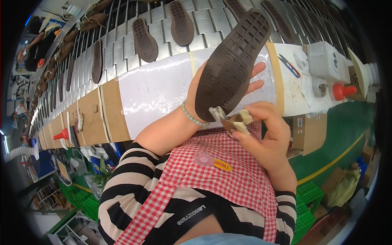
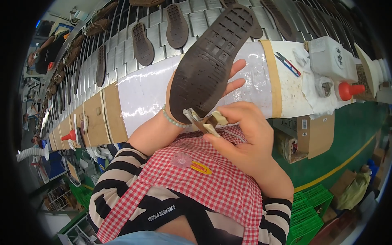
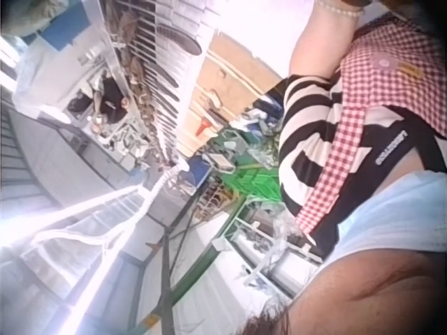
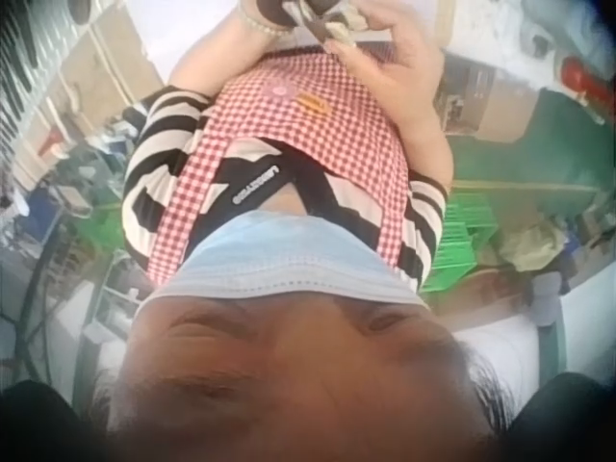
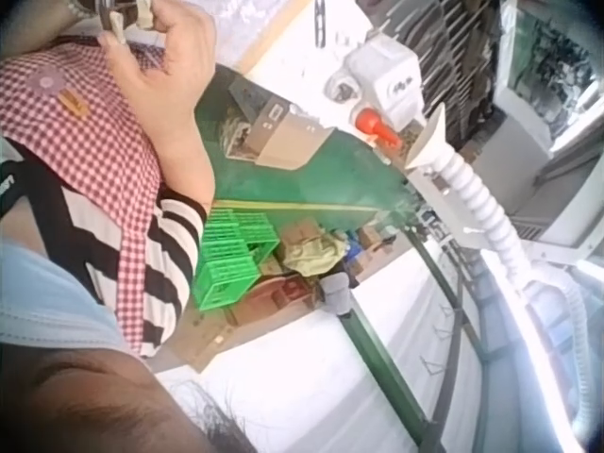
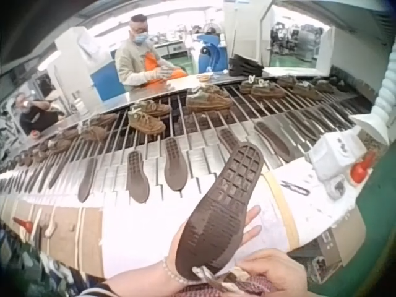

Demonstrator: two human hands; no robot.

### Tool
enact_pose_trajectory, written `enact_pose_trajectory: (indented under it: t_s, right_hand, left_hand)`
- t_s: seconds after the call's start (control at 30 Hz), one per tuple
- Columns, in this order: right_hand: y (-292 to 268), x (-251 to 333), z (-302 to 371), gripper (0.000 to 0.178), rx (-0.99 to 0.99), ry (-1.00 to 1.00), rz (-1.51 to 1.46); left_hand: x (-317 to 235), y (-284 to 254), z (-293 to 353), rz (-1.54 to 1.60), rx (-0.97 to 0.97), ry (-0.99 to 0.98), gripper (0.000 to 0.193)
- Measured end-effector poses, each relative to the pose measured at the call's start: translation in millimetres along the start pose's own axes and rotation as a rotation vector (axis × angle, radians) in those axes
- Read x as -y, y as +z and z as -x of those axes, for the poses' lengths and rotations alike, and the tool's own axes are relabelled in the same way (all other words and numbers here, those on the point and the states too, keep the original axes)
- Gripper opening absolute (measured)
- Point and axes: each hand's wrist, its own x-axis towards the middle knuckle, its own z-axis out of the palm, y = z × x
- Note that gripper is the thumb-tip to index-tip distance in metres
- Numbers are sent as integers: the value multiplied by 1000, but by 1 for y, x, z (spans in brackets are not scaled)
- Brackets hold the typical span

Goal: Apply adhesive to shoe soles and place them on a production line conveyor belt.

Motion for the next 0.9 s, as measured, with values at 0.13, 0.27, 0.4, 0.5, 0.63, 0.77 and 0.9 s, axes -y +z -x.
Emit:
enact_pose_trajectory:
  t_s: [0.13, 0.27, 0.4, 0.5, 0.63, 0.77, 0.9]
  right_hand:
    - [-5, -4, -1, 44, -14, -35, 154]
    - [-10, 1, -3, 42, -139, -60, 245]
    - [-14, 0, -5, 44, -29, -109, 317]
    - [-18, -3, -9, 45, -223, -85, 371]
    - [-19, 3, -6, 44, -87, -125, 323]
    - [-27, -5, -16, 42, -220, -135, 374]
    - [-32, -1, -18, 40, -267, -156, 377]
  left_hand:
    - [0, 3, 5, -3, 49, 17, 55]
    - [-1, -2, 4, 23, 50, -3, 57]
    - [2, -1, 6, 185, 36, -63, 59]
    - [4, -6, 8, 6, 86, -39, 61]
    - [7, -10, 8, 78, 117, -64, 62]
    - [11, -19, 5, -92, 176, -5, 61]
    - [9, -22, 5, -150, 103, -64, 58]
